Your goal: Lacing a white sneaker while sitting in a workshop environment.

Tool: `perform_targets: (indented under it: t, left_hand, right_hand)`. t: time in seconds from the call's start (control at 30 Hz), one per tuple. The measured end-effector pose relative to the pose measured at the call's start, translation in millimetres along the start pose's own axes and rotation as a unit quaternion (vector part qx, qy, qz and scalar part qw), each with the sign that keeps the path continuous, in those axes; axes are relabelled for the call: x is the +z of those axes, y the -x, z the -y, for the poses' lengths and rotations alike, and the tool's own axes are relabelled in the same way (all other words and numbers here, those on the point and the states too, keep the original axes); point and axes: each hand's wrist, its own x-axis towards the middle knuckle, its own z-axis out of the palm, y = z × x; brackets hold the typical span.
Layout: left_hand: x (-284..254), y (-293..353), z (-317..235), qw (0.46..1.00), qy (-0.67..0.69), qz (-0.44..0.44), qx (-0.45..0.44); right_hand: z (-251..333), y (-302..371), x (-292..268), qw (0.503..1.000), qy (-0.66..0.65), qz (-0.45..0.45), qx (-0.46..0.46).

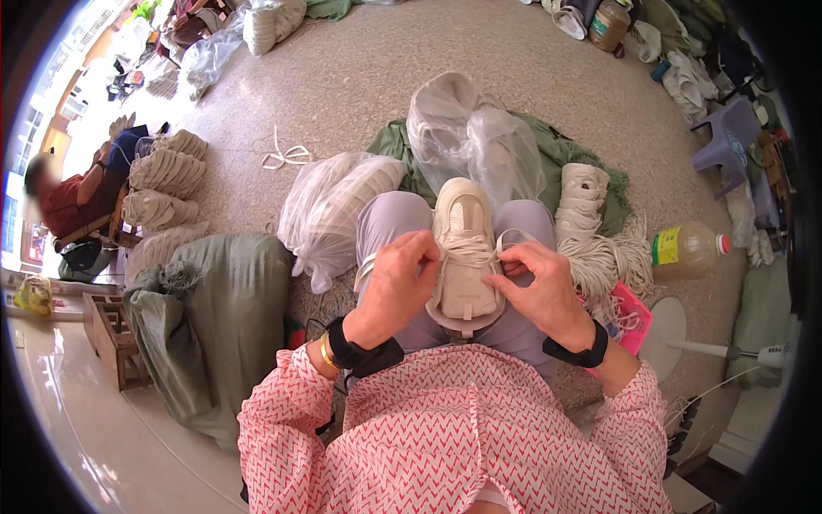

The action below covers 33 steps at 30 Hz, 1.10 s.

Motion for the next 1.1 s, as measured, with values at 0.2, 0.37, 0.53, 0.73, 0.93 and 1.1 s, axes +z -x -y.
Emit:
perform_targets:
  t: [0.2,0.37,0.53,0.73,0.93,1.1]
  left_hand:
    - [5.0,1.8,5.5,0.997,0.059,-0.021,-0.045]
    - [6.7,4.1,10.6,0.988,0.118,-0.032,-0.090]
    - [5.3,4.0,1.8,0.996,0.046,-0.052,-0.060]
    - [6.9,7.7,2.8,0.998,0.040,-0.036,-0.024]
    - [6.9,11.0,7.2,0.999,0.011,-0.036,0.012]
    - [-2.1,13.2,-9.2,1.000,0.002,0.002,-0.014]
  right_hand:
    - [-0.2,-1.7,2.2,1.000,0.006,0.015,0.007]
    - [4.3,-1.7,6.0,0.998,0.066,0.010,-0.009]
    - [9.1,4.9,8.2,0.987,0.142,0.041,-0.066]
    - [18.5,-1.3,5.7,0.955,0.262,0.113,-0.086]
    - [21.0,-6.0,5.9,0.970,0.194,0.058,-0.131]
    - [37.0,-4.5,9.2,0.994,-0.043,0.097,-0.025]
